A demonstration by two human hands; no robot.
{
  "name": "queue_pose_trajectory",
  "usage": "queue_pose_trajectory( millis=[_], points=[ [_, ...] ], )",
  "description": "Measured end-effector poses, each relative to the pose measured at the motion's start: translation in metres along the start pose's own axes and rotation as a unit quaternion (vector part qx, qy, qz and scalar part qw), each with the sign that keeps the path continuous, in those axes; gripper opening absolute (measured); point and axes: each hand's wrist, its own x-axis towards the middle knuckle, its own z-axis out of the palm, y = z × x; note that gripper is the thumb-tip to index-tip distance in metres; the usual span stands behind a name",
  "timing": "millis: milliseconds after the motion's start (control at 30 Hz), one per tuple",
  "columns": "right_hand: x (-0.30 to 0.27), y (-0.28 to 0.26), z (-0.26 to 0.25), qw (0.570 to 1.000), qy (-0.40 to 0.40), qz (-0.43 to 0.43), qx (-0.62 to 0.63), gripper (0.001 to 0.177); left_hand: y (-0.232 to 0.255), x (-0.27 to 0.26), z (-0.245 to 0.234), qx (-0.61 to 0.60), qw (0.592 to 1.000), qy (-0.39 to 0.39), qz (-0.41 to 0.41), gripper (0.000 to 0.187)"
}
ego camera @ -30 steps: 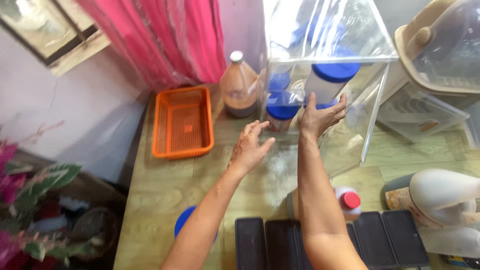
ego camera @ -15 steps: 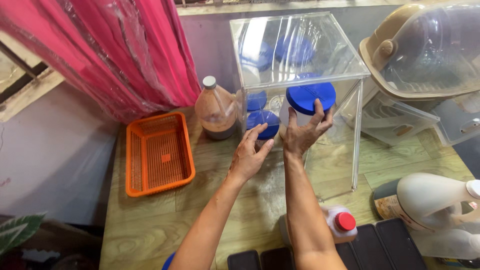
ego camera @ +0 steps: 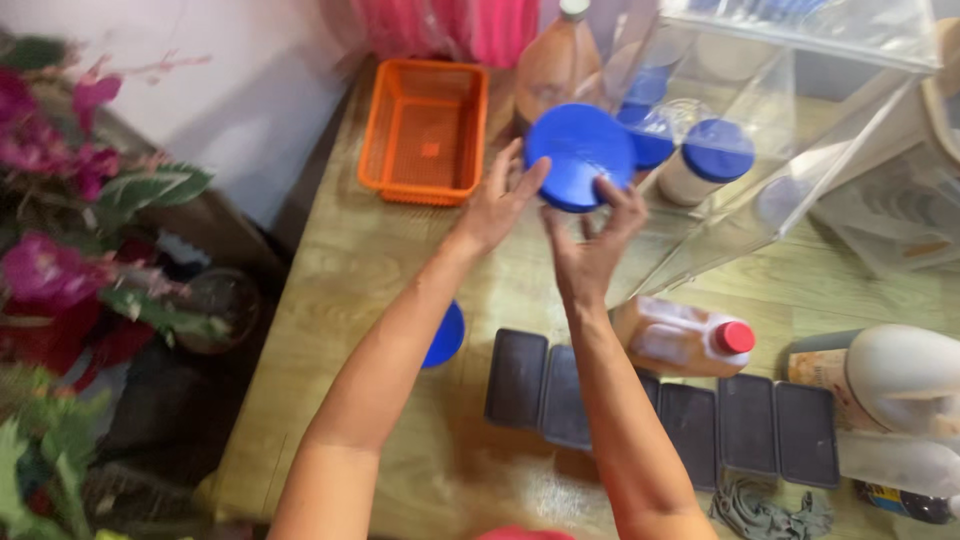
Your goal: The person organizes various containers and bottles on a wooden table. They move black rectangular trays into a row, then handle multiple plastic bottles and jars with blue lids, placing them in a clear acrylic organizer. The person also stacks clear rectangular containers and their lids.
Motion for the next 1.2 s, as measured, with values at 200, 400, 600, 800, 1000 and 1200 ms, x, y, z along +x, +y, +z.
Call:
queue_pose_trajectory(
  millis=[200,400,600,800,1000,1200],
  points=[
    [-0.077,0.04,0.05,0.958,-0.273,0.063,-0.06,0.066,-0.08,-0.107,-0.073,0.233,0.948,0.072,-0.203,0.087],
    [-0.13,0.077,0.062,0.9,-0.414,0.108,-0.084,0.065,-0.135,-0.177,-0.087,0.246,0.929,0.124,-0.248,0.088],
    [-0.143,0.085,0.05,0.892,-0.439,0.038,-0.1,0.06,-0.159,-0.189,-0.086,0.26,0.923,0.127,-0.255,0.101],
    [-0.045,0.106,0.023,0.942,-0.307,0.07,-0.115,0.037,-0.122,-0.111,-0.058,0.441,0.88,0.137,-0.114,0.096],
    [0.123,0.132,0.0,0.993,0.023,0.109,0.023,0.037,-0.044,-0.003,0.011,0.374,0.924,0.068,0.046,0.075],
    [0.248,0.152,0.003,0.967,0.136,0.01,-0.216,0.062,0.033,0.095,0.071,0.255,0.935,0.04,0.243,0.077]
  ],
)
